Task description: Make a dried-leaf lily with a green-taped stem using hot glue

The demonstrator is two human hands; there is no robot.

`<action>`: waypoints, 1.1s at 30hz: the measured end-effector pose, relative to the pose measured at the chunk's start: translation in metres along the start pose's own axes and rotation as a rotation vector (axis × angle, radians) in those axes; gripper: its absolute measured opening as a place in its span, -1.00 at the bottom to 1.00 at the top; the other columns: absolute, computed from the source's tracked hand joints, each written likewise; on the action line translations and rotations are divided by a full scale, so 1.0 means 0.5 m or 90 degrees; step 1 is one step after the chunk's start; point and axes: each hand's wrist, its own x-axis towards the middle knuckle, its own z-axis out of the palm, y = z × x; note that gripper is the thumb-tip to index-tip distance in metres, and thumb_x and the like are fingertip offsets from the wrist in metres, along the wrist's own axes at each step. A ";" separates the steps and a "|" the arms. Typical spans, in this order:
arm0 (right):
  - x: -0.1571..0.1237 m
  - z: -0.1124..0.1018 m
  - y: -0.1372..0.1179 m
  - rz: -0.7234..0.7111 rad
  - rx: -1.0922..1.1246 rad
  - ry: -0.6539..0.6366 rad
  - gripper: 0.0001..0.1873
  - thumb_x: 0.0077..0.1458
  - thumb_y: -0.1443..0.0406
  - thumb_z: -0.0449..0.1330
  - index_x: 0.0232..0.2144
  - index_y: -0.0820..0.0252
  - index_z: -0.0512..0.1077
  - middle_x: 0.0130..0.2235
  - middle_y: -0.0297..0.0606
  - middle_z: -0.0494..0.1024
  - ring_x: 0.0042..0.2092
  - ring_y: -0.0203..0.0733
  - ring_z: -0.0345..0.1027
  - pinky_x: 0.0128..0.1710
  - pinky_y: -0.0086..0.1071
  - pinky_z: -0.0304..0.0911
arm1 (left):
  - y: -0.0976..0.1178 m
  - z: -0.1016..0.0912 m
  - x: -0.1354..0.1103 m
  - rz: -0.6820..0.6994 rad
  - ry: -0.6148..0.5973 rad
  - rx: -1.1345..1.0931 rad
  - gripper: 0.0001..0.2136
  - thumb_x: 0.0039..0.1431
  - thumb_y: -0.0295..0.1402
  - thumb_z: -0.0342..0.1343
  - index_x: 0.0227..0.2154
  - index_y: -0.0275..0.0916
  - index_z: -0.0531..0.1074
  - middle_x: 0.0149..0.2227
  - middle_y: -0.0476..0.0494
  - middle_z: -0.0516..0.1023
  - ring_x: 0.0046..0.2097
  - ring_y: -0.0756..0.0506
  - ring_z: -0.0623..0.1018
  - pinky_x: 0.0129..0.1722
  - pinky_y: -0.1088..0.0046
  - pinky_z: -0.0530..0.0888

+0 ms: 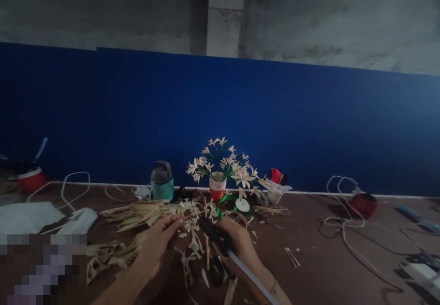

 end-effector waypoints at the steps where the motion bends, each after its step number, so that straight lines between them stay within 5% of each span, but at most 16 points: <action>1: 0.011 -0.002 -0.011 -0.012 -0.016 -0.040 -0.93 -0.14 0.40 0.10 -0.49 0.17 0.33 -0.47 -0.32 0.36 -0.43 -0.24 0.26 -0.44 -0.44 0.17 | -0.001 0.001 0.000 -0.008 -0.003 -0.014 -0.77 -0.23 -0.26 0.26 -0.51 -0.29 0.43 -0.61 0.05 0.42 -0.62 0.10 0.32 -0.65 0.65 0.22; 7: 0.035 0.019 -0.018 -0.017 -0.041 -0.065 -0.85 -0.20 0.43 0.07 -0.46 0.20 0.33 -0.46 -0.33 0.34 -0.42 -0.26 0.25 -0.43 -0.48 0.11 | -0.002 0.004 -0.001 -0.046 -0.008 -0.077 -0.81 -0.27 -0.33 0.27 -0.58 -0.31 0.41 -0.66 0.07 0.39 -0.63 0.10 0.34 -0.62 0.64 0.25; 14: 0.030 0.042 -0.003 -0.010 -0.035 -0.056 -0.86 -0.13 0.44 0.05 -0.44 0.19 0.33 -0.43 -0.31 0.36 -0.40 -0.25 0.26 -0.42 -0.48 0.11 | 0.000 0.004 -0.002 -0.026 0.036 0.012 -0.80 -0.26 -0.28 0.25 -0.58 -0.32 0.42 -0.68 0.08 0.35 -0.70 0.16 0.19 -0.73 0.68 -0.02; 33: 0.033 0.051 -0.002 -0.004 -0.088 -0.046 -0.93 -0.17 0.42 0.02 -0.56 0.17 0.23 -0.47 -0.28 0.33 -0.44 -0.24 0.25 -0.47 -0.48 0.11 | -0.018 0.005 -0.001 -0.041 0.005 -0.025 -0.78 -0.23 -0.28 0.24 -0.56 -0.31 0.37 -0.69 0.09 0.34 -0.69 0.14 0.26 -0.74 0.67 0.07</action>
